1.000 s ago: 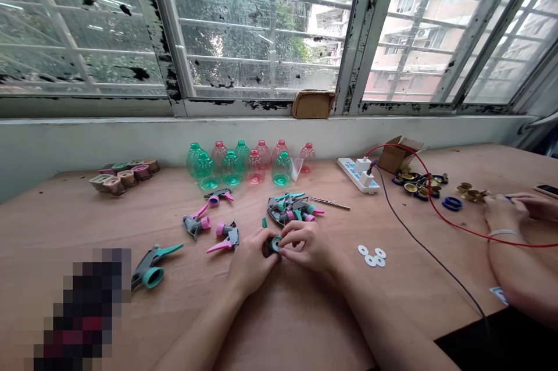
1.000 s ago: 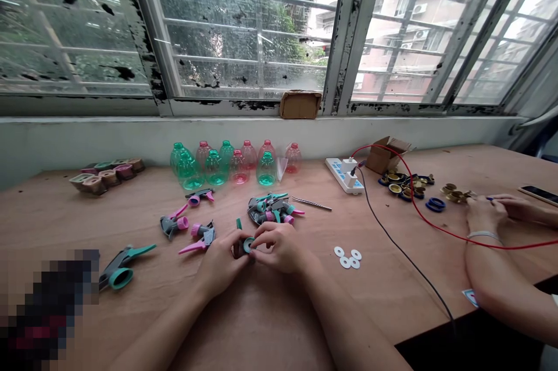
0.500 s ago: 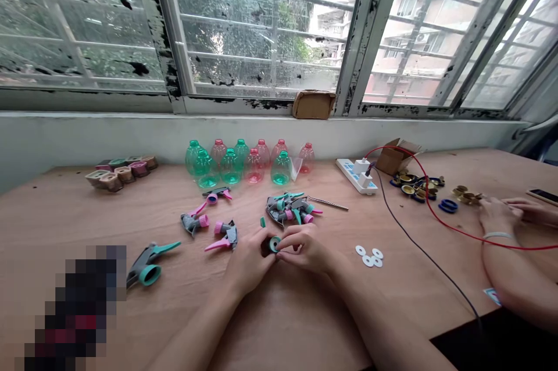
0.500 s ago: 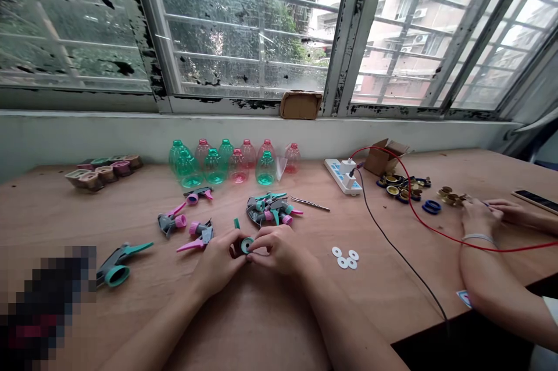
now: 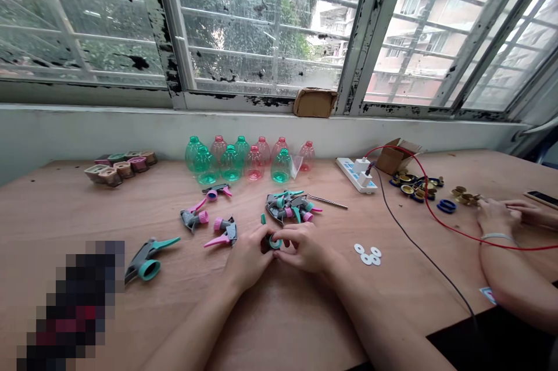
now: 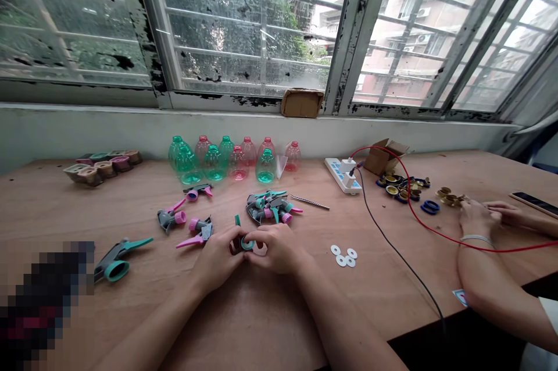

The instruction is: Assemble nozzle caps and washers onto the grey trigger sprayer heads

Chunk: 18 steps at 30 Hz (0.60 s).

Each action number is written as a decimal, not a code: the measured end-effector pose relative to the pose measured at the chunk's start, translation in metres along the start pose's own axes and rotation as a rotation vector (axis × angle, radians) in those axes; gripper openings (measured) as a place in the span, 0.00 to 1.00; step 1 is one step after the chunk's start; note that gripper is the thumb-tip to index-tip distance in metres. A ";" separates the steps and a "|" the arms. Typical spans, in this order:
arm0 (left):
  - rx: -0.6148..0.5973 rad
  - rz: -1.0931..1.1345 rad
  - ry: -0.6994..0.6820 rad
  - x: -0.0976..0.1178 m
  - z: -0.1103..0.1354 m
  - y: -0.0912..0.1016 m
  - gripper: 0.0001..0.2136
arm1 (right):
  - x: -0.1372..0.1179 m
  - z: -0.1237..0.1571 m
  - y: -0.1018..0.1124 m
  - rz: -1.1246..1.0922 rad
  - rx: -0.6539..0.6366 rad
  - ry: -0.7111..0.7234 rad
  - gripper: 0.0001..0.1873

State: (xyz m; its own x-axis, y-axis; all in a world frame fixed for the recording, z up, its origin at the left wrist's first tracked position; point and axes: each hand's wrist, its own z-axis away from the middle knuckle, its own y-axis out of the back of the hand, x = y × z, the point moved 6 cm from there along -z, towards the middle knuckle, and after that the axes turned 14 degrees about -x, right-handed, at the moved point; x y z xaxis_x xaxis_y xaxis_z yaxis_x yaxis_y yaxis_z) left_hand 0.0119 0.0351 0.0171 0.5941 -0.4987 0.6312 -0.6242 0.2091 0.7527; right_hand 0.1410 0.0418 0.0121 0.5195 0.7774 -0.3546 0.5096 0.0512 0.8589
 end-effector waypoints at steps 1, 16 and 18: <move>-0.003 -0.002 -0.001 0.000 0.000 0.000 0.13 | 0.000 0.000 0.000 -0.002 -0.006 -0.008 0.11; -0.013 0.030 0.010 -0.009 0.000 -0.002 0.16 | 0.003 -0.002 -0.001 -0.033 0.060 -0.013 0.09; -0.009 0.047 0.029 -0.014 0.000 -0.003 0.22 | 0.006 -0.002 -0.001 -0.052 0.093 -0.021 0.10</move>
State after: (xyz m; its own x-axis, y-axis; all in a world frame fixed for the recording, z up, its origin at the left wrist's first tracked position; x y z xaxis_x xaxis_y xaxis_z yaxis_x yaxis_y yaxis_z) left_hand 0.0055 0.0413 0.0065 0.5783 -0.4639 0.6711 -0.6474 0.2397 0.7235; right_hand 0.1422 0.0472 0.0100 0.5046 0.7615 -0.4068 0.5971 0.0325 0.8015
